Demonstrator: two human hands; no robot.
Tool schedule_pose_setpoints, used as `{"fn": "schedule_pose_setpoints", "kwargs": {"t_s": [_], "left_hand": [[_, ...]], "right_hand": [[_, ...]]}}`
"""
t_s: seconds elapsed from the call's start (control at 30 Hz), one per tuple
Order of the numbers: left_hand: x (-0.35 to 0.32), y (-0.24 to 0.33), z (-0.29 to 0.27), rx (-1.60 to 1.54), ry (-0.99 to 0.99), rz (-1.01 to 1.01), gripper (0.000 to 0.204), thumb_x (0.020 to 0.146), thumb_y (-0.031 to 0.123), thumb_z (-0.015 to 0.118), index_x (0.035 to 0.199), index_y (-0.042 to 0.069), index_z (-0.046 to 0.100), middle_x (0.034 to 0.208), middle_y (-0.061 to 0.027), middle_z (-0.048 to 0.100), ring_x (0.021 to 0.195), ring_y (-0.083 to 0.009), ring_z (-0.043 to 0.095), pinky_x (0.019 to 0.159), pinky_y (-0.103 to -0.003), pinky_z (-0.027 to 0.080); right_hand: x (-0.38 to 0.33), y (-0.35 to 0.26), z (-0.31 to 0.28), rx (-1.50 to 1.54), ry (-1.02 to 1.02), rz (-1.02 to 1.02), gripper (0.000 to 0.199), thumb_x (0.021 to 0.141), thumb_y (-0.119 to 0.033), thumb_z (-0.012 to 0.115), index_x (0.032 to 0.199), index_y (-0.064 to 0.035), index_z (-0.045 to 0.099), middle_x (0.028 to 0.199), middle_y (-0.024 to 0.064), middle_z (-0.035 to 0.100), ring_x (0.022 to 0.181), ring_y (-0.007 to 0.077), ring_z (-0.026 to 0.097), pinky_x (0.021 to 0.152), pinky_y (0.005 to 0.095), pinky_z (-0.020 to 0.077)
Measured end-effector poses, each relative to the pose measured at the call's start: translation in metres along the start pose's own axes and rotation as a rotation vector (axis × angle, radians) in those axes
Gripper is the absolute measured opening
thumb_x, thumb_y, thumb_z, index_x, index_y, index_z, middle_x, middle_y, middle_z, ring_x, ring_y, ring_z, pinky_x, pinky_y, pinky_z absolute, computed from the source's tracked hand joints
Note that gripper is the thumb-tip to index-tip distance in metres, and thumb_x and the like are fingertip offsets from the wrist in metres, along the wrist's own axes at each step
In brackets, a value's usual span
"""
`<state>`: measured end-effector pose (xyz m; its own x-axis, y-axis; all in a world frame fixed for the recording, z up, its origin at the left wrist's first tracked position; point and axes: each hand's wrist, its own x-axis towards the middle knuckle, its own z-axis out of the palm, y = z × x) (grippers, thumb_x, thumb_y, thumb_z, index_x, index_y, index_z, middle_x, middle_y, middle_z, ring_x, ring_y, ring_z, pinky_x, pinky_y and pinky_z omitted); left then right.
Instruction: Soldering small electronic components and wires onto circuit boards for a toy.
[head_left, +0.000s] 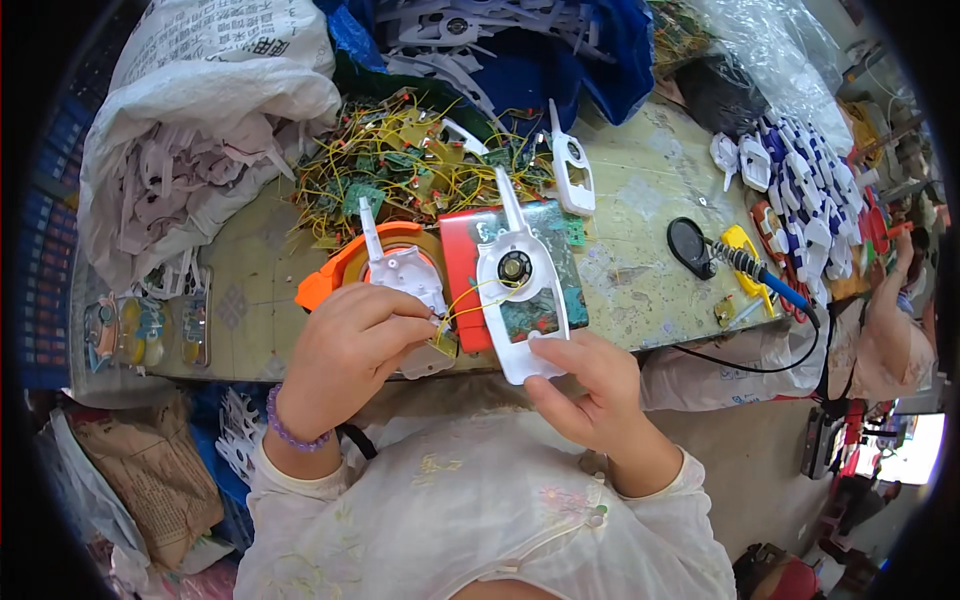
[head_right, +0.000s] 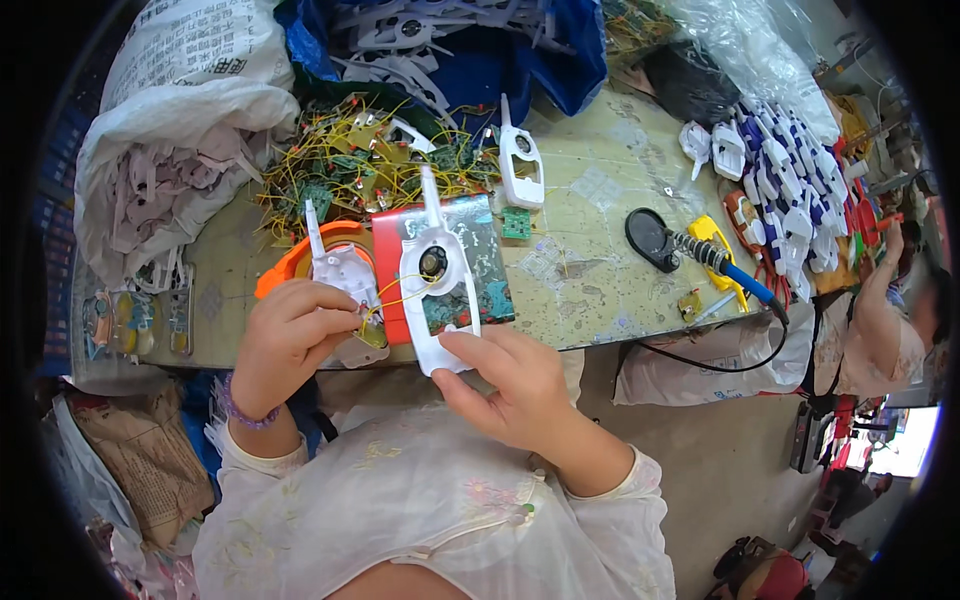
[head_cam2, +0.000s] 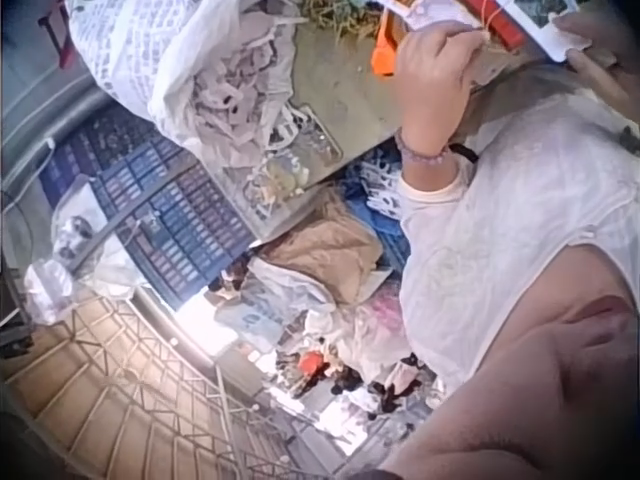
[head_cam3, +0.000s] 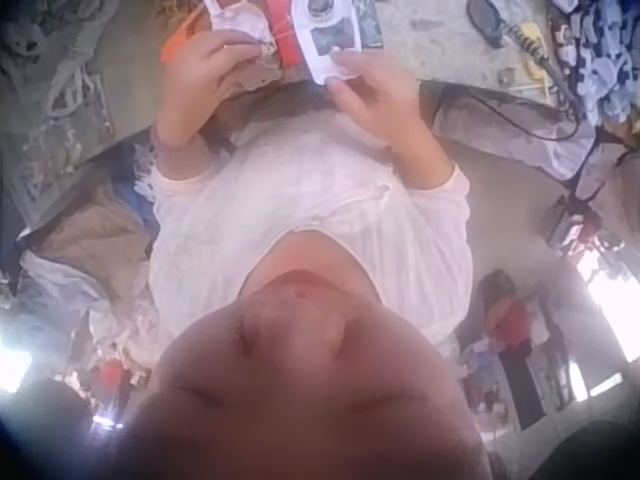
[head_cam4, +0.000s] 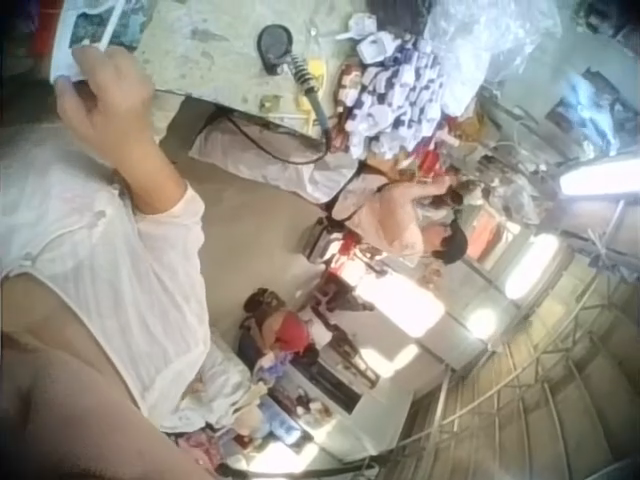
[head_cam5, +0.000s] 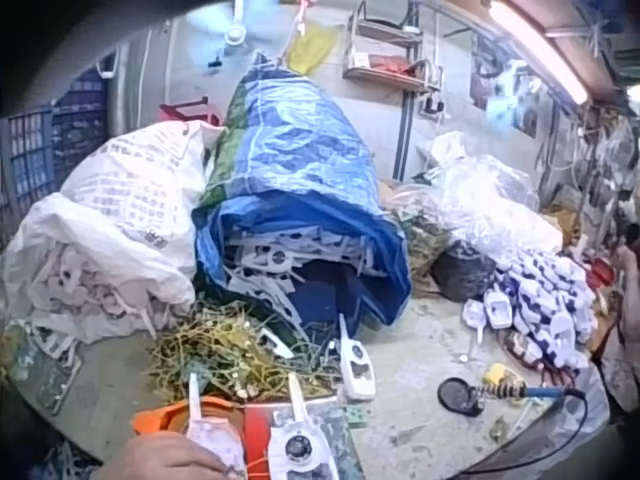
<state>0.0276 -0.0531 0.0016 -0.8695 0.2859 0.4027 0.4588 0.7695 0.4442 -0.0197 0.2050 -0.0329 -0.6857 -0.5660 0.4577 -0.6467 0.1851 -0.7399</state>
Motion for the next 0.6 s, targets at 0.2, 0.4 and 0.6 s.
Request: {"fn": "schedule_pose_setpoints", "kwargs": {"t_s": [0.2, 0.4, 0.6], "left_hand": [[-0.005, -0.008, -0.017, 0.045, 0.132, -0.032, 0.02, 0.068, 0.003, 0.07, 0.086, 0.008, 0.065, 0.09, -0.0039, 0.066, 0.078, -0.0226, 0.064, 0.065, -0.034, 0.051], [-0.009, -0.031, -0.007, 0.328, 0.26, 0.125, 0.019, 0.07, 0.011, 0.062, 0.088, 0.005, 0.065, 0.095, -0.0073, 0.065, 0.083, -0.0257, 0.064, 0.067, -0.036, 0.051], [-0.012, -0.041, 0.002, 0.39, 0.259, 0.126, 0.021, 0.072, 0.011, 0.06, 0.091, 0.005, 0.066, 0.1, -0.0071, 0.063, 0.092, -0.0248, 0.063, 0.073, -0.036, 0.052]], "right_hand": [[0.034, -0.015, 0.002, -0.148, 0.093, -0.17, 0.04, 0.067, -0.005, 0.074, 0.106, -0.0037, 0.066, 0.102, 0.0176, 0.064, 0.076, 0.0289, 0.065, 0.064, 0.0327, 0.0529], [0.06, -0.018, 0.017, -0.431, 0.099, -0.406, 0.03, 0.072, 0.0, 0.065, 0.102, -0.0014, 0.067, 0.117, 0.0212, 0.059, 0.086, 0.0306, 0.064, 0.071, 0.0325, 0.0538], [0.074, -0.031, 0.041, -0.746, 0.149, -0.47, 0.029, 0.068, -0.004, 0.066, 0.096, 0.001, 0.068, 0.114, 0.0173, 0.062, 0.084, 0.0259, 0.061, 0.066, 0.0319, 0.0482]]}}
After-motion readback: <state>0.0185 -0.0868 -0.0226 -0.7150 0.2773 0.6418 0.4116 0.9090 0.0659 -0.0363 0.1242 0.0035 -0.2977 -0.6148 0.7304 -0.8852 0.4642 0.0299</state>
